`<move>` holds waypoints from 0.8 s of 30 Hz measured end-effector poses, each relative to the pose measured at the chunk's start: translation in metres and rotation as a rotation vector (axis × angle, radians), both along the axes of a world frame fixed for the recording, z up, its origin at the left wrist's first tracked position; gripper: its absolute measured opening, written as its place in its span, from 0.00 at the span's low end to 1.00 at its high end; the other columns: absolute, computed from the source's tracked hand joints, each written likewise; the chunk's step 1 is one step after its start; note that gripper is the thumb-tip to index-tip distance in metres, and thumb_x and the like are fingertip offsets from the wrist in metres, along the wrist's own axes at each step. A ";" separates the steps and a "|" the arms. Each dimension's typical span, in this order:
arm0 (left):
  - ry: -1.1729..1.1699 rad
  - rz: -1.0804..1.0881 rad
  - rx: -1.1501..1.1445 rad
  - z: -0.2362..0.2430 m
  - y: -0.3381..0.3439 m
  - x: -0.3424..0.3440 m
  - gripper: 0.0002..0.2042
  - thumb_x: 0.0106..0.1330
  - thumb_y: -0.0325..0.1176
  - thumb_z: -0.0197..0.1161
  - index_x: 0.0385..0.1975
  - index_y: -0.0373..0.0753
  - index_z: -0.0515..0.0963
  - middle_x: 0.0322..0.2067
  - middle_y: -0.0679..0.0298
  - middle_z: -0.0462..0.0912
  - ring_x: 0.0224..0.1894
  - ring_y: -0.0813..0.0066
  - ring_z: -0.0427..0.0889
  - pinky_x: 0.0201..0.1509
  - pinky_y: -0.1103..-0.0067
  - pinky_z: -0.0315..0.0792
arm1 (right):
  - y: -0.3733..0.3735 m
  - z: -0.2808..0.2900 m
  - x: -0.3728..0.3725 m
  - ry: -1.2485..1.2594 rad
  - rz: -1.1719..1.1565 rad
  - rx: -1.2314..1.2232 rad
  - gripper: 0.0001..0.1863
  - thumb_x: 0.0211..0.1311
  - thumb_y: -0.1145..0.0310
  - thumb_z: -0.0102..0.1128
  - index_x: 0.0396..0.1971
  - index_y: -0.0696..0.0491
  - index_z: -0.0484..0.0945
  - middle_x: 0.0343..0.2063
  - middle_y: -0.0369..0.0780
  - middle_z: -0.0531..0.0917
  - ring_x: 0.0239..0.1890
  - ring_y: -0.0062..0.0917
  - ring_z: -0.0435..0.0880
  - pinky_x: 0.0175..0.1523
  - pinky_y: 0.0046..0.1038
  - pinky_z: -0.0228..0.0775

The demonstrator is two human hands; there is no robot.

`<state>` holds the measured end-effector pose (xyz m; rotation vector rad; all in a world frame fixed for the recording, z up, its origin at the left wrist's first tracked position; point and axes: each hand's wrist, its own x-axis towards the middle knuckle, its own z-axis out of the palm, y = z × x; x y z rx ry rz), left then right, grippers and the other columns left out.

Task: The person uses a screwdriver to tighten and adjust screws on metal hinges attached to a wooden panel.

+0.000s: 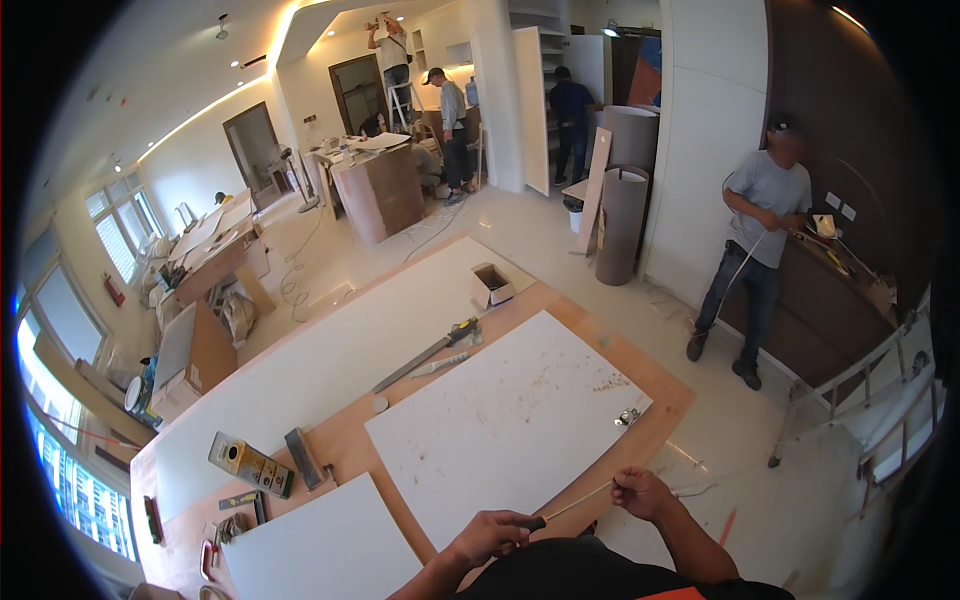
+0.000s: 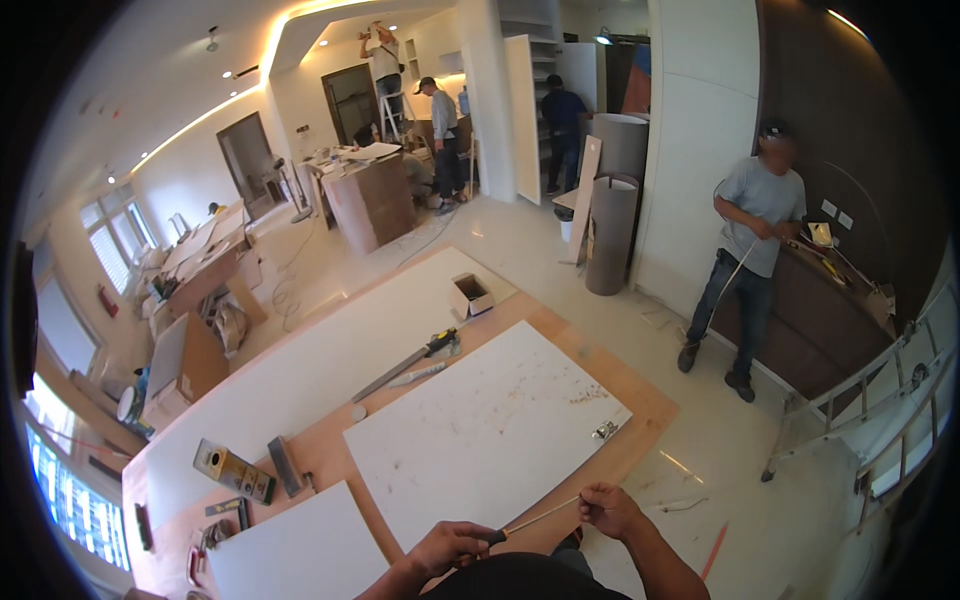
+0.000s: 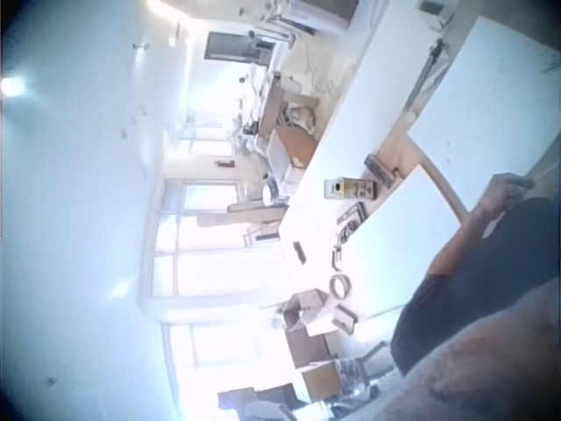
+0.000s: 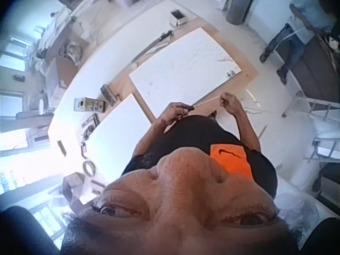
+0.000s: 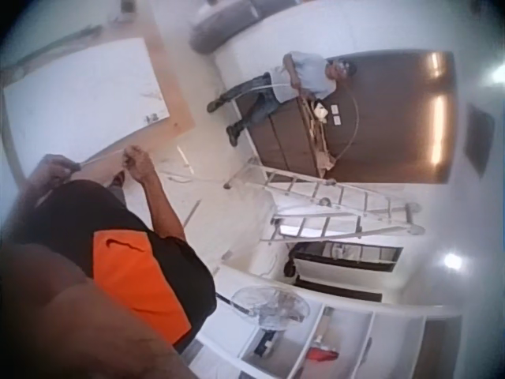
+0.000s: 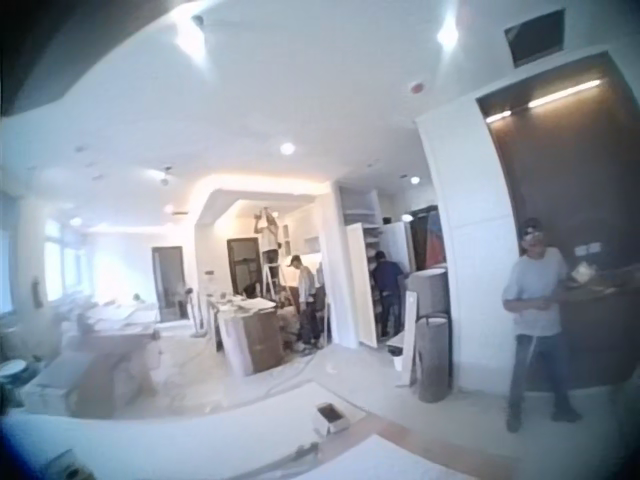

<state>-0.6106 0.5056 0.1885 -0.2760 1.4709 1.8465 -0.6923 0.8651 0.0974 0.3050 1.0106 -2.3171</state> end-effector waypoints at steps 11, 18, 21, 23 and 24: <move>0.320 -0.239 -0.159 -0.012 -0.004 0.000 0.19 0.66 0.32 0.69 0.58 0.41 0.84 0.44 0.68 0.89 0.31 0.84 0.77 0.38 0.84 0.74 | 0.047 0.016 -0.003 0.447 0.567 0.821 0.07 0.55 0.71 0.78 0.28 0.56 0.87 0.24 0.33 0.81 0.25 0.20 0.79 0.34 0.23 0.71; 0.353 -0.257 -0.227 -0.005 0.002 -0.005 0.18 0.67 0.28 0.67 0.56 0.34 0.84 0.49 0.62 0.89 0.38 0.81 0.82 0.45 0.82 0.77 | 0.015 0.008 -0.017 0.966 0.727 0.983 0.05 0.50 0.73 0.75 0.29 0.54 0.87 0.26 0.40 0.82 0.33 0.27 0.84 0.39 0.30 0.76; 0.357 -0.213 -0.295 -0.015 -0.001 -0.001 0.18 0.65 0.29 0.68 0.55 0.34 0.84 0.48 0.60 0.90 0.40 0.79 0.85 0.46 0.81 0.78 | -0.007 0.000 -0.015 1.382 0.564 1.104 0.04 0.47 0.74 0.70 0.22 0.52 0.82 0.24 0.42 0.80 0.32 0.38 0.83 0.38 0.38 0.76; 0.347 -0.196 -0.348 -0.008 0.000 0.000 0.18 0.65 0.30 0.69 0.54 0.35 0.84 0.47 0.59 0.90 0.42 0.78 0.86 0.46 0.80 0.78 | -0.014 -0.016 -0.016 1.457 0.456 1.213 0.02 0.48 0.73 0.64 0.21 0.54 0.80 0.25 0.45 0.80 0.31 0.45 0.81 0.36 0.44 0.75; 0.330 -0.195 -0.425 -0.002 0.000 0.000 0.18 0.64 0.31 0.69 0.54 0.35 0.84 0.45 0.59 0.90 0.41 0.78 0.86 0.45 0.80 0.79 | -0.016 -0.023 -0.018 1.458 0.456 1.206 0.02 0.48 0.73 0.64 0.21 0.54 0.80 0.25 0.45 0.80 0.31 0.45 0.81 0.36 0.44 0.75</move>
